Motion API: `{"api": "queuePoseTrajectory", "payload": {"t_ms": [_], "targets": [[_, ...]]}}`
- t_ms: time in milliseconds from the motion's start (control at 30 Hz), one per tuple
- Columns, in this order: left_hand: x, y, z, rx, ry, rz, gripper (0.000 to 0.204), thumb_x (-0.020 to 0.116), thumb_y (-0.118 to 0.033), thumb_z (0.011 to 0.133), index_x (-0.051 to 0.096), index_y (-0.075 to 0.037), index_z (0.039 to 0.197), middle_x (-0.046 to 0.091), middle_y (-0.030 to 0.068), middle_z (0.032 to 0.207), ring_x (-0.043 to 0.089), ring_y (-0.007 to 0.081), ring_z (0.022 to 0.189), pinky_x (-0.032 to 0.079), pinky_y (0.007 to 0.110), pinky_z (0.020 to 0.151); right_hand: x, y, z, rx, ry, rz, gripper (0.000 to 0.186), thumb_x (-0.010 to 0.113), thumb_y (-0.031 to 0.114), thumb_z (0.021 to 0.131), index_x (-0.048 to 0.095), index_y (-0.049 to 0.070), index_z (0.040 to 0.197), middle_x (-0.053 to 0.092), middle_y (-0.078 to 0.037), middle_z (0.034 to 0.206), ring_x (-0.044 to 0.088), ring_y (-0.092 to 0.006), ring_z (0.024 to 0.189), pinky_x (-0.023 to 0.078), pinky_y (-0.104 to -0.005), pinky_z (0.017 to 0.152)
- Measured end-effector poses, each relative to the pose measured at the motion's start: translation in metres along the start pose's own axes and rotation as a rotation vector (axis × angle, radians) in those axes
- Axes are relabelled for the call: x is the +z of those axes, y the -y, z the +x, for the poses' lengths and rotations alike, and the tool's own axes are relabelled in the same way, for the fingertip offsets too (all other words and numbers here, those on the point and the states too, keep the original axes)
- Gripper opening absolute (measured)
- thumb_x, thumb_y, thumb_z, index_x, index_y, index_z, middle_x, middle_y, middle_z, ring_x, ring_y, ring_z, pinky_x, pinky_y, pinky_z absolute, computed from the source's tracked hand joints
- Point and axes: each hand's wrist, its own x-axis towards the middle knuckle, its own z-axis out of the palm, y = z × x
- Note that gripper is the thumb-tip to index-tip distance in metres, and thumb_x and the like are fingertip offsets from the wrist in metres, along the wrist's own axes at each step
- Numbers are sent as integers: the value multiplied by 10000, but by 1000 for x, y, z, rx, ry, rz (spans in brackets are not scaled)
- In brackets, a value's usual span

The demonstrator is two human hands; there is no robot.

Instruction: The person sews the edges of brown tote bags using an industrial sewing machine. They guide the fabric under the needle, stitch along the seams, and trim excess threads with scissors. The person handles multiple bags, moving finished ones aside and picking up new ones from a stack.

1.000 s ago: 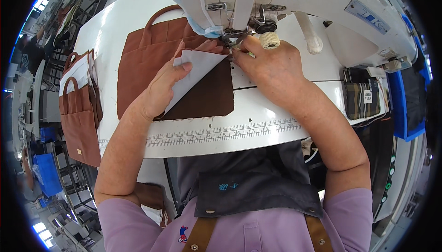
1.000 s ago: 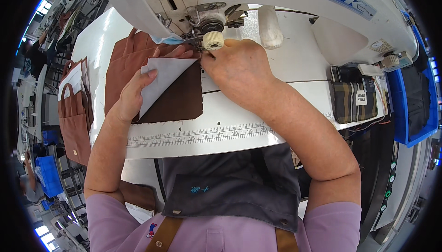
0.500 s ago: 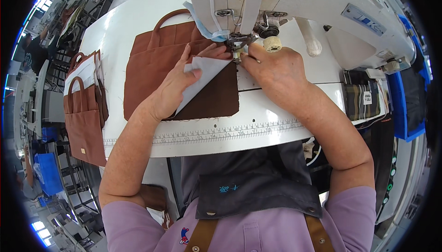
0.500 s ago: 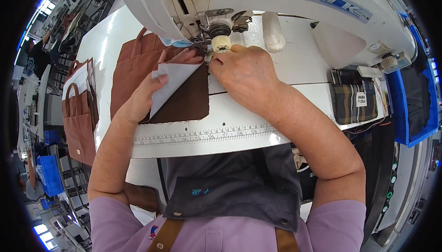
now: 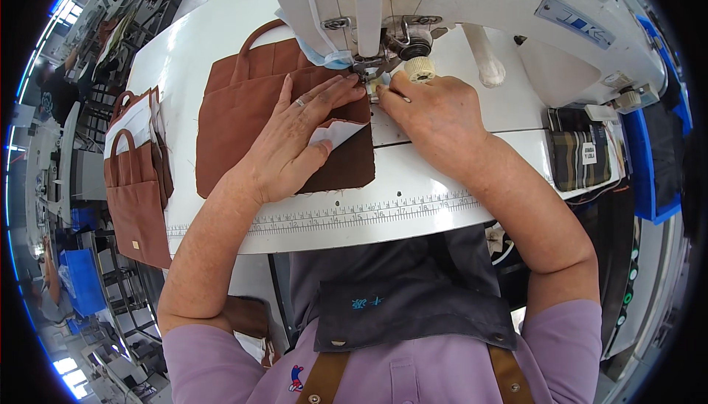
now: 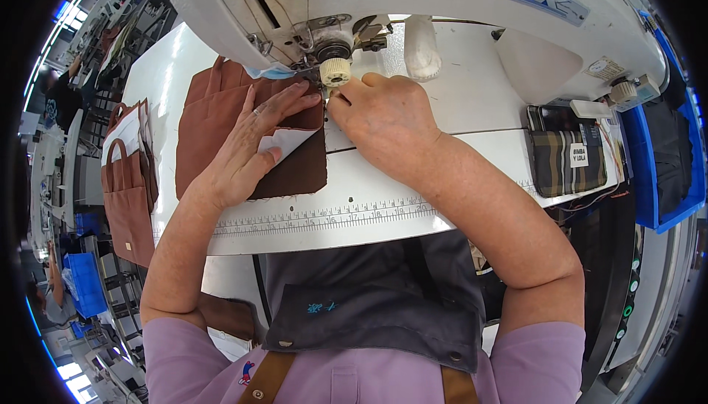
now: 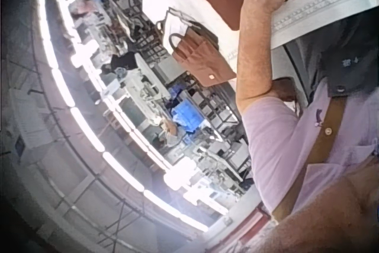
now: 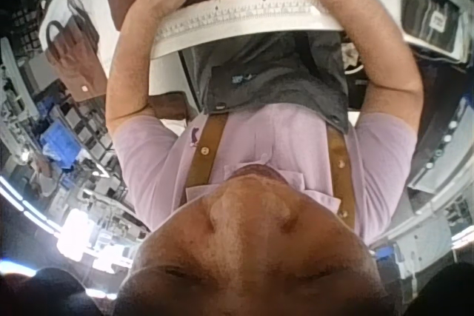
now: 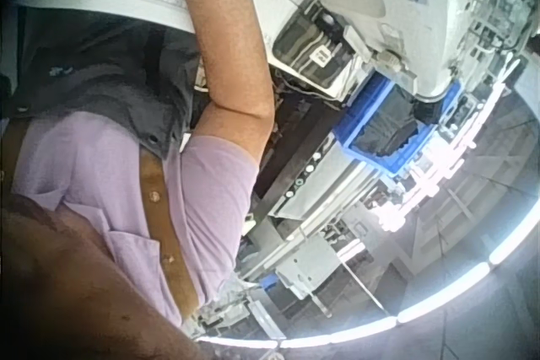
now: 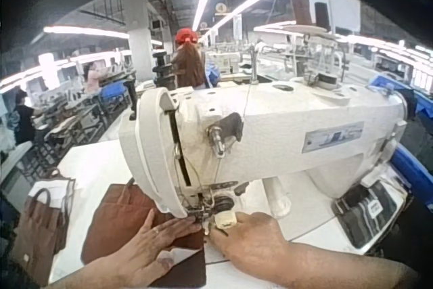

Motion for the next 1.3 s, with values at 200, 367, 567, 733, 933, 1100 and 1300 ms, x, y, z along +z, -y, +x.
{"api": "queuePoseTrajectory", "payload": {"t_ms": [200,367,567,733,933,1100,1300], "targets": [[1,-8,0,66,77,299,860,590,-220,723,445,-76,1558,441,93,1615,287,335,1563,-2,626,1274,4,-4,-2,17,-59,11,134,687,141,746,689,120,879,625,3,861,670,-165,774,545,-325,592],[6,-9,-2,104,83,376,880,624,-199,701,448,-62,1552,433,105,1612,298,337,1557,45,632,1274,6,-7,-3,99,-73,99,136,732,191,807,692,112,910,609,1,852,680,-179,775,551,-349,587],[9,-12,-3,113,55,393,885,651,-232,699,451,-55,1543,447,120,1600,327,339,1540,112,598,1284,4,-12,-8,154,-138,166,253,810,283,801,701,121,962,592,-6,853,677,-198,746,549,-373,582],[10,-10,-4,121,47,360,872,665,-238,701,463,-47,1527,449,145,1593,370,346,1515,170,590,1278,4,-15,-10,185,-90,260,280,809,240,783,716,135,1026,623,-24,885,680,-235,722,548,-398,596],[10,-9,-5,134,40,346,879,690,-247,682,485,-42,1513,465,150,1564,386,350,1503,207,603,1265,4,-12,-9,85,75,330,340,780,165,779,739,157,1116,656,-39,919,689,-275,730,552,-425,629],[10,-7,-6,144,35,333,860,702,-243,678,514,-56,1496,469,148,1557,395,353,1497,231,618,1252,3,-10,-8,128,85,339,311,780,172,796,753,157,1106,663,-39,929,686,-279,726,552,-432,643],[10,-4,-6,155,23,319,847,703,-250,687,522,-64,1493,469,143,1560,403,347,1492,234,620,1250,5,-10,-8,81,99,342,334,786,188,806,746,170,1137,677,-28,919,682,-267,706,548,-422,637]]}}
